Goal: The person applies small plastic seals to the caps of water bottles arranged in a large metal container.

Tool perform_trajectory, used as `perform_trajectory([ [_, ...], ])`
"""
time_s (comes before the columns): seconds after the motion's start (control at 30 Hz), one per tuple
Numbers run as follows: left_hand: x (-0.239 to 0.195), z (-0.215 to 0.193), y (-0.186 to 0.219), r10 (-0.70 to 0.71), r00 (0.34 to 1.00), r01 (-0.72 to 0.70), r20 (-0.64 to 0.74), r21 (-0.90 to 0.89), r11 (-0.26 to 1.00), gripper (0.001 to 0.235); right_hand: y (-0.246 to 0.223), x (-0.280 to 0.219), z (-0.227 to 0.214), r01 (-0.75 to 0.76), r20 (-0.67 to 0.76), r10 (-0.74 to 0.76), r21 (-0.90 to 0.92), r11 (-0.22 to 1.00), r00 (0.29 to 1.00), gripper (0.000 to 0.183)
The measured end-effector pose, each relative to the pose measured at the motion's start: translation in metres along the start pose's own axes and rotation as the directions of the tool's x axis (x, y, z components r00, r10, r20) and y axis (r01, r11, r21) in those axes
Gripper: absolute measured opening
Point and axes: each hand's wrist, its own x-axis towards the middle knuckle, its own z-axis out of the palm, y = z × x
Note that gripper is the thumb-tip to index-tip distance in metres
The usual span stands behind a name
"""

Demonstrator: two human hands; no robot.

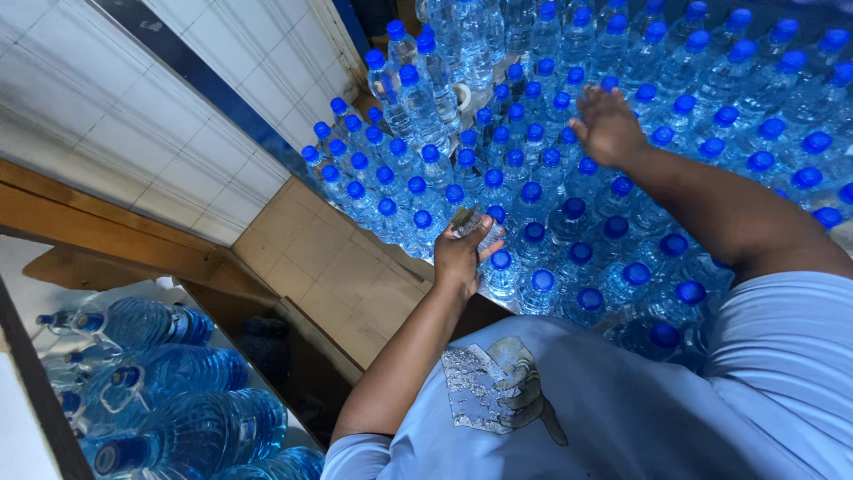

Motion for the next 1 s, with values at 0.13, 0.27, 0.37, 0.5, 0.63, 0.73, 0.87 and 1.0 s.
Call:
perform_trajectory([
  [0.13,0.001,-0.003,-0.011,0.056,0.993,-0.054,0.1,-0.021,0.998,0.032,-0.029,-0.022,-0.041,-0.081,0.308,0.051,0.085,0.993,0.95,0.083],
  [0.27,-0.01,0.01,0.007,0.025,0.995,-0.02,0.1,-0.053,0.998,0.028,-0.064,-0.019,-0.069,-0.087,0.142,0.059,0.201,0.976,0.988,0.083],
  [0.37,-0.003,0.01,0.0,0.067,0.994,-0.058,0.083,-0.098,0.994,0.02,-0.113,-0.024,-0.094,0.041,-0.052,-0.013,0.587,0.809,0.999,0.04],
  [0.5,0.0,0.008,-0.003,0.087,0.996,-0.088,-0.018,-0.102,0.991,0.023,-0.187,-0.053,-0.131,-0.298,0.363,-0.235,0.915,0.272,0.901,0.022],
  [0.63,-0.008,0.01,0.006,0.103,0.994,-0.105,-0.021,-0.086,0.991,0.026,-0.201,-0.06,-0.129,-0.314,0.358,-0.211,0.925,0.214,0.91,0.013],
  [0.73,-0.015,0.009,0.006,0.13,0.991,-0.128,0.024,-0.083,0.988,0.025,-0.205,-0.063,-0.142,-0.348,0.387,-0.168,0.911,0.221,0.906,0.009],
  [0.87,-0.006,0.006,0.0,0.133,0.991,-0.135,-0.028,-0.078,0.988,0.025,-0.205,-0.065,-0.144,-0.303,0.346,-0.14,0.918,0.258,0.928,0.02],
  [1.0,0.001,-0.002,-0.002,0.17,0.984,-0.174,-0.055,-0.064,0.983,0.024,-0.209,-0.07,-0.157,-0.237,0.291,-0.089,0.894,0.381,0.952,0.017],
])
